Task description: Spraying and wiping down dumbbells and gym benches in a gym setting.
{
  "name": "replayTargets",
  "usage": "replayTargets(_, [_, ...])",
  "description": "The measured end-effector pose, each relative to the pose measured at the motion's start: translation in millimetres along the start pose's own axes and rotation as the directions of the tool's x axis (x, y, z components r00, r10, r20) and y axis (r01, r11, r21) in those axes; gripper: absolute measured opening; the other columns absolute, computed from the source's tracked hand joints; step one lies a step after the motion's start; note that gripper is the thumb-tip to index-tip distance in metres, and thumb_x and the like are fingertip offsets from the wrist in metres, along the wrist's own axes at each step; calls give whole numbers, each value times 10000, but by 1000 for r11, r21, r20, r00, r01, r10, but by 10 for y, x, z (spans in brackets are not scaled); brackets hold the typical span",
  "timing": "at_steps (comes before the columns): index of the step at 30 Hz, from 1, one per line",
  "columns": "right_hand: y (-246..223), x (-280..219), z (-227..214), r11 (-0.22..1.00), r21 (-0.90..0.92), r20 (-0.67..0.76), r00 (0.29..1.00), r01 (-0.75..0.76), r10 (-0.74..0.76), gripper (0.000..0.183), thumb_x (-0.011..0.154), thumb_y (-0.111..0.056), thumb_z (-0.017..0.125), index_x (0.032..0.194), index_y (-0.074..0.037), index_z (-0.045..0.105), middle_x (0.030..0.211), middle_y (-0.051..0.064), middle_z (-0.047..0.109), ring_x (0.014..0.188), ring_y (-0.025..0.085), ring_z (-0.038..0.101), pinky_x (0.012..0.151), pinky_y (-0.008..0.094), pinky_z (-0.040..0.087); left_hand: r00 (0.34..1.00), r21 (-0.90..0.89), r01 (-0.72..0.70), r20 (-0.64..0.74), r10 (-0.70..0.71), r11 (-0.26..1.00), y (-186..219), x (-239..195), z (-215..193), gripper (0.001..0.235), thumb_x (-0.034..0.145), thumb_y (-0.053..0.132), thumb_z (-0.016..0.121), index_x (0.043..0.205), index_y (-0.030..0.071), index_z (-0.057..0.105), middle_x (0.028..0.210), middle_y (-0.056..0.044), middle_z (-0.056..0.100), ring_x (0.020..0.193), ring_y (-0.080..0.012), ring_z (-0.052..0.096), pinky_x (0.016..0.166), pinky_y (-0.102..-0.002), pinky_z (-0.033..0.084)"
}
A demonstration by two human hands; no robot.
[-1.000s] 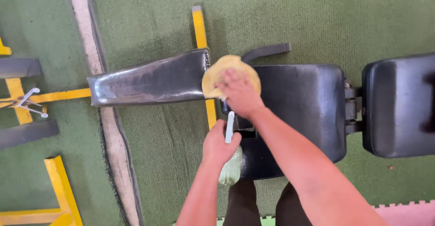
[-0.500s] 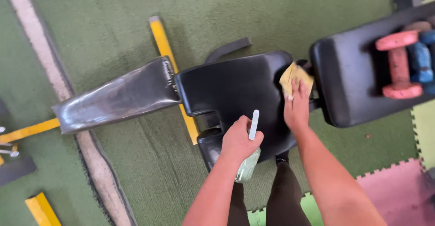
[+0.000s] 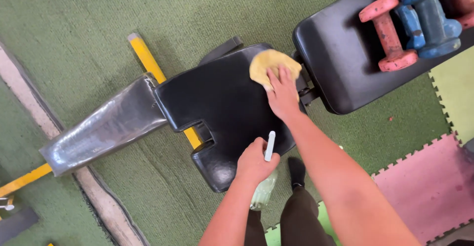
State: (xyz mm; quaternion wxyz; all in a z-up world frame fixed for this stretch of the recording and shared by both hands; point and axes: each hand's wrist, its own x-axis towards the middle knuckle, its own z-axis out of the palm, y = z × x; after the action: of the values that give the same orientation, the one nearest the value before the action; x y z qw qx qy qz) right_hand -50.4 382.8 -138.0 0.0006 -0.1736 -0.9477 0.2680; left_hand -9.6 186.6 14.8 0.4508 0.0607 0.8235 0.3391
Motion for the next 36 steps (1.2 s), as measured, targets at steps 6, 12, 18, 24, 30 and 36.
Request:
replayTargets(6, [238,272,-14,980,196,93,995,27,-47,567,1015,-222,601,1552,-122,449,1678,225,192,1552,419,190,1248,494,204,996,-26,55,-72,-57,998,-204,-51,319,413,743,343,715,1039,68,626,1013,-158,719,976,-359,689,842,-464,549])
replayTargets(12, [597,-1178,-319,940,102,40,943,325,-330,668,874,-76,647,1519,-108,478,1652,256,251,1526,485,241,1251,546,222,976,-98,68,-198,-86,993,-213,-144,689,400,742,333,706,1033,68,637,1001,-149,729,971,-358,692,836,-465,547])
replayTargets(18, [501,-1868,-764,882,112,259,843,458,-471,758,774,-23,690,1496,-164,507,1655,195,272,1535,458,222,1223,600,236,946,-237,59,-296,-130,970,-48,-382,984,430,748,332,692,1075,62,624,971,-148,742,925,-356,713,805,-453,558])
replayTargets(24, [-171,-920,-549,744,13,414,674,668,-613,668,808,-139,736,1439,-239,540,1590,152,358,1490,397,297,1171,651,272,897,-313,110,-378,-229,944,-326,-601,1311,409,781,334,706,1054,37,637,939,-201,730,913,-397,690,806,-475,537])
replayTargets(30, [-846,268,53,803,-142,372,782,580,-499,711,836,-131,702,1503,-264,496,1613,167,286,1503,393,217,1150,673,204,882,-455,104,-369,-294,884,-608,-875,1213,425,730,288,695,1084,60,642,902,-164,743,865,-370,720,781,-454,556])
replayTargets(36, [-1187,59,245,807,-103,274,797,581,-538,712,846,-137,691,1524,-220,491,1658,170,263,1536,394,203,1210,628,149,816,-494,74,-470,-337,866,-945,-1019,1054,393,727,259,693,1061,55,656,865,-160,728,807,-358,717,745,-444,555])
